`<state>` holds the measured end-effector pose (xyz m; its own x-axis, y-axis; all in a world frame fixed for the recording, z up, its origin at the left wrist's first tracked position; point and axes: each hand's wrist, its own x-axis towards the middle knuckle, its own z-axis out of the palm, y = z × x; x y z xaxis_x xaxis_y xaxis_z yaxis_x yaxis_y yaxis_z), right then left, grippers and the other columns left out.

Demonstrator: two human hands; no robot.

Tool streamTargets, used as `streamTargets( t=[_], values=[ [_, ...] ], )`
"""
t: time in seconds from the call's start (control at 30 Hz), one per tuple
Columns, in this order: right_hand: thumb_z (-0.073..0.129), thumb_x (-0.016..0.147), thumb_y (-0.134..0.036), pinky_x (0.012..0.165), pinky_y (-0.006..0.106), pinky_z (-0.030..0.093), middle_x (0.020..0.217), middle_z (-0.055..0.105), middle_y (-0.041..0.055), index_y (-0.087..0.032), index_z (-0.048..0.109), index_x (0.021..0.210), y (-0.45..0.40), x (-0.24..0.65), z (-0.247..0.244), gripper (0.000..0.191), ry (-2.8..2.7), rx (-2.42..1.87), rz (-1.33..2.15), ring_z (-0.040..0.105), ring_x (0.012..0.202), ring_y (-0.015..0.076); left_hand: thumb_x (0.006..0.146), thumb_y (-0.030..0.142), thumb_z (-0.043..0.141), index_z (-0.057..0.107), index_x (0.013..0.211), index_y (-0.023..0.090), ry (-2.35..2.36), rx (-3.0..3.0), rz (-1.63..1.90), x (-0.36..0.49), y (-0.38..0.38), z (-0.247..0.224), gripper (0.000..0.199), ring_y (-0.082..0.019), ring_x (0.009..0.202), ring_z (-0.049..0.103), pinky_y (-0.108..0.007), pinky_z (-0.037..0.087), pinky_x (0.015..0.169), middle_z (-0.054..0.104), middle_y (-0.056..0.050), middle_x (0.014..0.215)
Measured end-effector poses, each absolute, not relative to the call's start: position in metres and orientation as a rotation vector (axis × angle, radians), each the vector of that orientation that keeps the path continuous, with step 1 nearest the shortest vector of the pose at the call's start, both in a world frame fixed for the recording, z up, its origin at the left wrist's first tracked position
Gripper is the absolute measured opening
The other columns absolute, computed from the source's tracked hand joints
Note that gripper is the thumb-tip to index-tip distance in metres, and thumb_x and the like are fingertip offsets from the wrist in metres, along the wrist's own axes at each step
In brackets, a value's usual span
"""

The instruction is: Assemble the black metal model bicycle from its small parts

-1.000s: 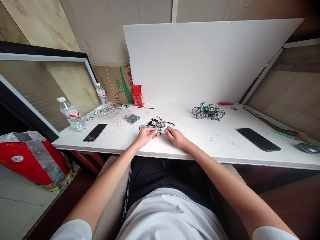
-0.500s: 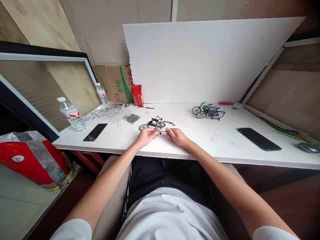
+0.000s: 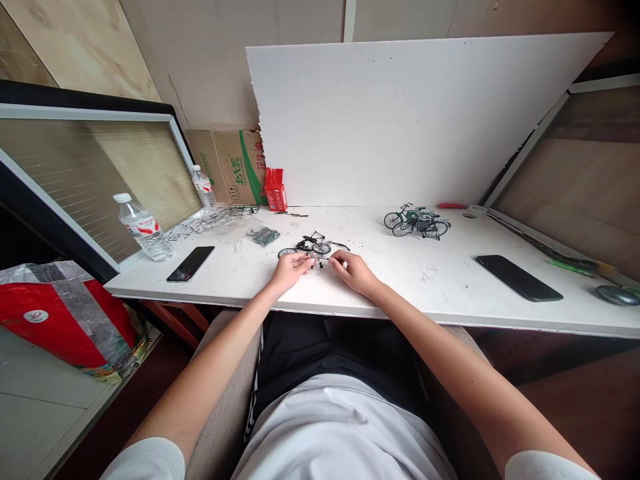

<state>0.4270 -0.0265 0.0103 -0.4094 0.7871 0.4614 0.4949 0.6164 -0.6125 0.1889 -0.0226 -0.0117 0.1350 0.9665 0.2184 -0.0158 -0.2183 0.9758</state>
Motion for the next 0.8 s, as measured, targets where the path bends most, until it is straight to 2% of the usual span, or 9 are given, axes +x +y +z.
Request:
streamTargets(
  t=[0.1, 0.27, 0.47, 0.7, 0.8],
  values=[
    [0.055, 0.106, -0.049, 0.076, 0.035, 0.052, 0.104, 0.079, 0.0098, -0.023, 0.078, 0.106, -0.0246, 0.4278, 0.0103, 0.035, -2.053, -0.966, 0.436, 0.070, 0.088, 0.0251, 0.073, 0.060, 0.091, 0.080, 0.105, 0.015, 1.009, 1.414, 1.273, 0.1888, -0.0219, -0.0130, 0.057, -0.029, 0.102, 0.078, -0.037, 0.063, 0.082, 0.082, -0.015, 0.109],
    [0.062, 0.103, -0.050, 0.078, 0.039, 0.057, 0.109, 0.083, 0.0103, -0.025, 0.084, 0.112, -0.0259, 0.4283, 0.0092, 0.034, -2.015, -0.926, 0.455, 0.075, 0.094, 0.0289, 0.067, 0.063, 0.094, 0.081, 0.102, 0.014, 1.018, 1.391, 1.274, 0.1899, -0.0203, -0.0138, 0.062, -0.029, 0.099, 0.079, -0.038, 0.063, 0.082, 0.082, -0.015, 0.104],
    [0.070, 0.098, -0.052, 0.078, 0.041, 0.060, 0.113, 0.084, 0.0097, -0.026, 0.086, 0.106, -0.0288, 0.4269, 0.0094, 0.031, -1.929, -0.966, 0.502, 0.078, 0.095, 0.0317, 0.068, 0.060, 0.095, 0.081, 0.105, 0.013, 1.009, 1.383, 1.284, 0.1902, -0.0213, -0.0115, 0.061, -0.027, 0.094, 0.079, -0.037, 0.062, 0.081, 0.083, -0.014, 0.103],
    [0.070, 0.098, -0.048, 0.079, 0.041, 0.061, 0.113, 0.084, 0.0097, -0.025, 0.086, 0.104, -0.0280, 0.4266, 0.0087, 0.029, -1.921, -0.960, 0.482, 0.079, 0.094, 0.0312, 0.067, 0.059, 0.095, 0.082, 0.106, 0.013, 1.007, 1.362, 1.266, 0.1903, -0.0235, -0.0093, 0.061, -0.026, 0.095, 0.078, -0.034, 0.060, 0.080, 0.083, -0.015, 0.106],
    [0.069, 0.098, -0.050, 0.080, 0.041, 0.061, 0.112, 0.084, 0.0101, -0.025, 0.084, 0.110, -0.0288, 0.4263, 0.0088, 0.031, -1.918, -0.977, 0.489, 0.078, 0.091, 0.0298, 0.066, 0.061, 0.096, 0.082, 0.106, 0.014, 1.011, 1.350, 1.263, 0.1907, -0.0244, -0.0079, 0.063, -0.027, 0.096, 0.079, -0.035, 0.061, 0.080, 0.083, -0.015, 0.108]
  ],
)
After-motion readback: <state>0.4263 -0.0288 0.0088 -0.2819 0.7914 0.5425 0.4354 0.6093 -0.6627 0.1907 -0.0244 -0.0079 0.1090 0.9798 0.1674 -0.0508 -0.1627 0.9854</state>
